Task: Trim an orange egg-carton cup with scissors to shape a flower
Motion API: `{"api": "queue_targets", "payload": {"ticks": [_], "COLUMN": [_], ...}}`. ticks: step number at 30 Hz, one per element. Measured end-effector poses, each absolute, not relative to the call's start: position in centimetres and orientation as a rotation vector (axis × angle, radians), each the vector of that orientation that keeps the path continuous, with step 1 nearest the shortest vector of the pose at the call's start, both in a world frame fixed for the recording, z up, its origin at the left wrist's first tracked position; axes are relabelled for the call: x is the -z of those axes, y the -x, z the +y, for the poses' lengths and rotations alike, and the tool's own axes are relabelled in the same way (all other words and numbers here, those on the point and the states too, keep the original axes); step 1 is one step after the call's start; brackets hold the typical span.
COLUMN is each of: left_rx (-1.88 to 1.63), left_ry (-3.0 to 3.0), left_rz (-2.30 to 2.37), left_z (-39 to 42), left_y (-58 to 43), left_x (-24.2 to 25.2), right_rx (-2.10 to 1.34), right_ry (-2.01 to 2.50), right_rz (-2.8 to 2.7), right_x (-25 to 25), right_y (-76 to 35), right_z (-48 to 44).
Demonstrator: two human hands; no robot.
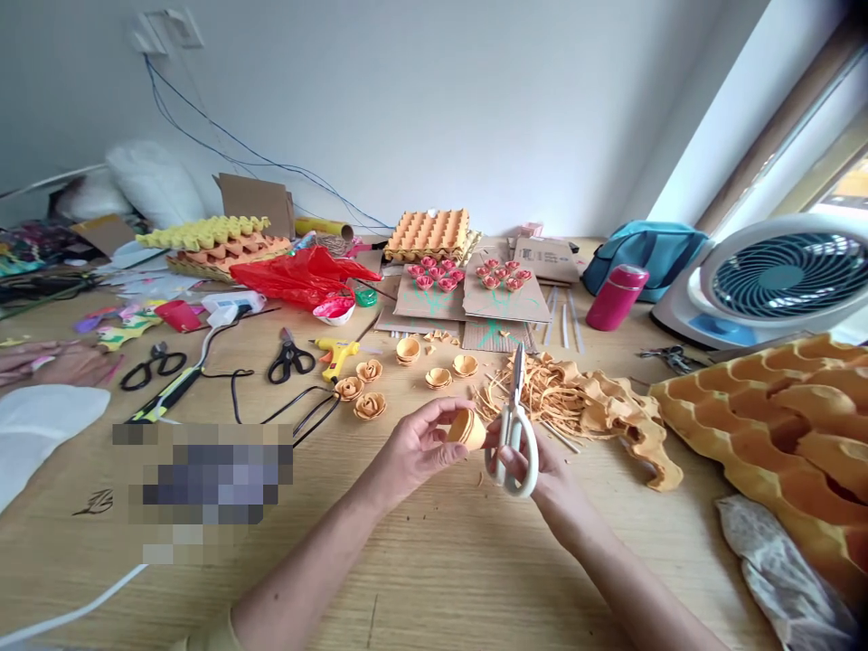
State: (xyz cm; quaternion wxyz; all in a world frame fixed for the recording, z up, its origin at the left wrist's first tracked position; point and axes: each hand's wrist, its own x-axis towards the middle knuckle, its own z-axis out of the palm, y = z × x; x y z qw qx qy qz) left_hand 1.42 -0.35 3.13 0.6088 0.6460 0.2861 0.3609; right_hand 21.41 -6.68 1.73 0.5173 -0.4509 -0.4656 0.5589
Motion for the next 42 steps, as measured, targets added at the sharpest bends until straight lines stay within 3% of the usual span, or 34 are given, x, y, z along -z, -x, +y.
{"api": "queue_targets", "payload": {"ticks": [10,20,42], "left_rx": [-0.922,-0.920,-1.064], "left_ry": [-1.774,-1.616,-1.711], "left_rz": [0.701,0.638,0.865], "left_z": [-2.0,-2.4,-3.3], "left_y": [-2.4,-2.4,-3.4], "left_x": [-2.6,-2.6,-3.4], "right_rx": [-1.462,-1.649,-1.706], "right_ry": [1.030,0.878,0.883], "right_rz": [-1.070,-0.916,-0.770], "right_x": [-0.7,-1.0,0.4], "right_y": [-20.9,-20.6,-20.3], "right_z": [-6.4,-6.1,-6.0]}}
